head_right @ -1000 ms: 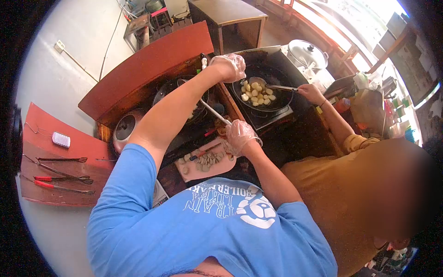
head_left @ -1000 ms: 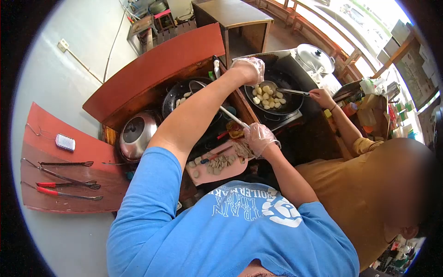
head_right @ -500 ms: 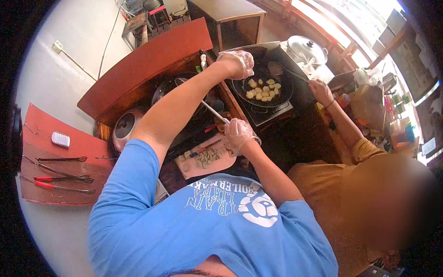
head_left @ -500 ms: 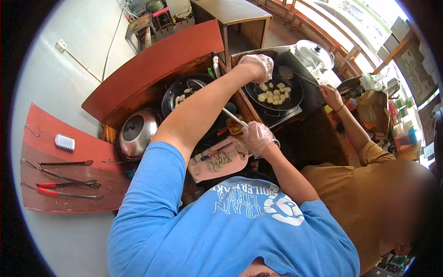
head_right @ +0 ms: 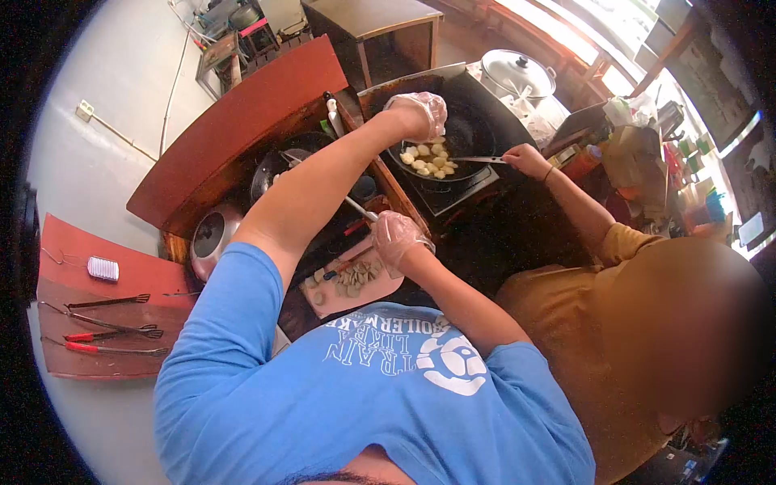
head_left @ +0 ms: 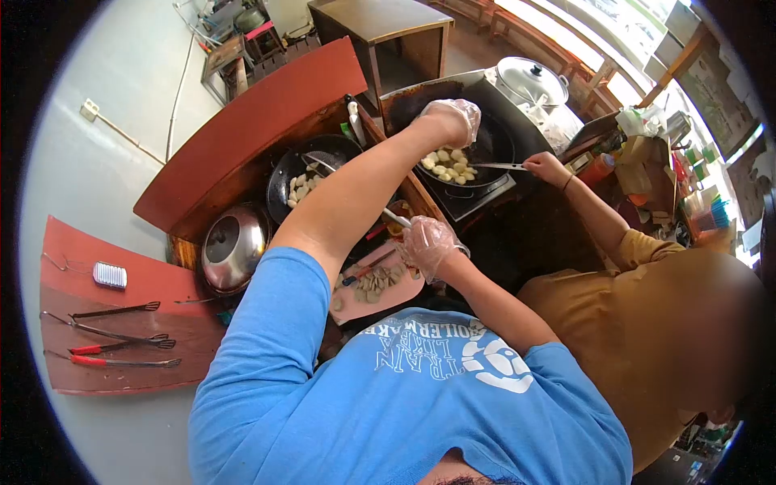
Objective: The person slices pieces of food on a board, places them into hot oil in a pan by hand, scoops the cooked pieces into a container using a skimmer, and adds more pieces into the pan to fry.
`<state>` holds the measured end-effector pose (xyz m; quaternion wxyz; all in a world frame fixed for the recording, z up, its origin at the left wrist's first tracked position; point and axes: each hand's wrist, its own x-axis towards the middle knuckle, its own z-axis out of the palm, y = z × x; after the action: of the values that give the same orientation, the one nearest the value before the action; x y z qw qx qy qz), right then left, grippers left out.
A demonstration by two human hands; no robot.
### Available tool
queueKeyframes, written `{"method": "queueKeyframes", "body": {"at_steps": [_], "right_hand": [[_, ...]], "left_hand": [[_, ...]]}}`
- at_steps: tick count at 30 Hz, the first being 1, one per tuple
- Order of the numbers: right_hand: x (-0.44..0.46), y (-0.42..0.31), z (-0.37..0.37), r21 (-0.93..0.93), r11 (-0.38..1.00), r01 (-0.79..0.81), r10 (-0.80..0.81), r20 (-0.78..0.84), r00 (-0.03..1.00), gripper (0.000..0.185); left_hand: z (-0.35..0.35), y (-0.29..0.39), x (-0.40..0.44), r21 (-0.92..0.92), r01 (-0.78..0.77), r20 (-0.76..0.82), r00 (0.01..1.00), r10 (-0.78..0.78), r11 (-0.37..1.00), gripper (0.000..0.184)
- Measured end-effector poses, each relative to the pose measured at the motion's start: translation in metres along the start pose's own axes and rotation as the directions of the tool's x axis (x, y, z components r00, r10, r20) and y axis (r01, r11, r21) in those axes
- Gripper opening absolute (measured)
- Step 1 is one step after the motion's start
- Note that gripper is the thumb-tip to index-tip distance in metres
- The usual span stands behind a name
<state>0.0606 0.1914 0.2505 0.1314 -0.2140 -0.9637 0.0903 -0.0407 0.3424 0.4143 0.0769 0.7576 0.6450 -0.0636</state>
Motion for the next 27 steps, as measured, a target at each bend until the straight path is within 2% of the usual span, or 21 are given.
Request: {"method": "queueKeyframes", "body": {"at_steps": [2, 3, 4, 6, 7, 8, 10, 12, 14, 15, 16, 18, 19, 21, 22, 24, 26, 27], "right_hand": [[-0.001, -0.002, 0.003, 0.117, 0.982, -0.149, 0.154, -0.036, 0.987, 0.027], [0.001, -0.008, -0.014, 0.107, 0.978, -0.18, 0.168, 0.111, 0.98, 0.027], [0.0, -0.005, -0.011, 0.106, 0.977, -0.183, 0.172, 0.109, 0.979, 0.027], [-0.007, 0.004, 0.011, -0.146, 0.986, 0.083, -0.081, 0.021, 0.997, 0.027], [-0.006, 0.005, 0.022, 0.033, 0.999, -0.015, 0.016, -0.032, 0.999, 0.027], [-0.009, 0.01, 0.031, 0.029, 0.999, -0.019, 0.02, -0.034, 0.999, 0.027], [-0.012, 0.011, 0.018, -0.046, 0.993, 0.108, -0.114, -0.173, 0.978, 0.021], [-0.012, 0.012, 0.013, -0.049, 0.995, 0.091, -0.099, -0.188, 0.977, 0.022], [-0.006, 0.009, -0.008, 0.142, 0.99, -0.003, 0.001, 0.013, 1.0, 0.024], [-0.001, 0.009, -0.012, 0.132, 0.99, -0.052, 0.031, 0.156, 0.987, 0.026], [0.0, 0.013, 0.0, 0.127, 0.99, -0.054, 0.034, 0.157, 0.987, 0.026], [-0.002, 0.017, 0.016, 0.106, 0.991, 0.083, -0.072, -0.101, 0.992, 0.029], [-0.008, 0.016, 0.012, 0.313, 0.945, -0.092, 0.115, -0.057, 0.992, 0.035], [-0.009, 0.015, 0.004, 0.321, 0.942, -0.096, 0.121, -0.058, 0.991, 0.039], [-0.008, 0.015, 0.001, 0.336, 0.937, -0.099, 0.128, -0.064, 0.99, 0.043], [-0.014, 0.017, 0.004, 0.297, 0.952, -0.073, 0.097, -0.069, 0.993, 0.047], [-0.017, 0.021, 0.008, 0.253, 0.967, -0.037, 0.058, -0.074, 0.996, 0.051], [-0.017, 0.023, 0.009, 0.216, 0.976, -0.04, 0.035, 0.027, 0.999, 0.051]], "left_hand": [[0.003, 0.004, 0.008, -0.025, -0.026, -0.006, 1.0, 0.026, 0.999, 0.034], [0.003, 0.008, 0.008, -0.024, -0.03, -0.007, 1.0, 0.029, 0.999, 0.034], [0.004, 0.014, 0.007, -0.046, -0.016, 0.006, 1.0, 0.017, 0.999, 0.034], [0.01, 0.022, 0.016, -0.066, -0.01, 0.016, 1.0, 0.011, 0.998, 0.033], [0.02, 0.025, 0.024, -0.069, -0.012, 0.046, 0.999, 0.015, 0.998, 0.034], [0.028, 0.027, 0.035, -0.072, -0.013, 0.074, 0.997, 0.019, 0.997, 0.034], [0.025, 0.041, 0.032, -0.08, 0.0, 0.117, 0.993, 0.01, 0.997, 0.03], [0.044, 0.048, 0.05, -0.083, -0.018, 0.059, 0.998, 0.023, 0.996, 0.029], [0.052, 0.059, 0.06, -0.093, -0.05, 0.027, 0.998, 0.053, 0.994, 0.037], [0.05, 0.066, 0.06, -0.122, -0.072, -0.002, 0.997, 0.072, 0.99, 0.04], [0.05, 0.074, 0.06, -0.151, -0.095, -0.031, 0.995, 0.091, 0.984, 0.043], [0.058, 0.085, 0.067, -0.159, -0.114, -0.094, 0.991, 0.1, 0.981, 0.044], [0.062, 0.09, 0.072, -0.164, -0.134, -0.177, 0.979, 0.104, 0.977, 0.043], [0.071, 0.1, 0.083, -0.151, -0.178, -0.321, 0.939, 0.122, 0.972, 0.039], [0.075, 0.104, 0.089, -0.154, -0.177, -0.327, 0.938, 0.119, 0.972, 0.039], [0.081, 0.112, 0.098, -0.175, -0.123, -0.366, 0.929, 0.052, 0.977, 0.024], [0.094, 0.115, 0.115, -0.167, -0.12, -0.445, 0.895, 0.033, 0.979, 0.025], [0.094, 0.116, 0.119, -0.122, -0.107, -0.449, 0.893, 0.042, 0.987, 0.024]]}}
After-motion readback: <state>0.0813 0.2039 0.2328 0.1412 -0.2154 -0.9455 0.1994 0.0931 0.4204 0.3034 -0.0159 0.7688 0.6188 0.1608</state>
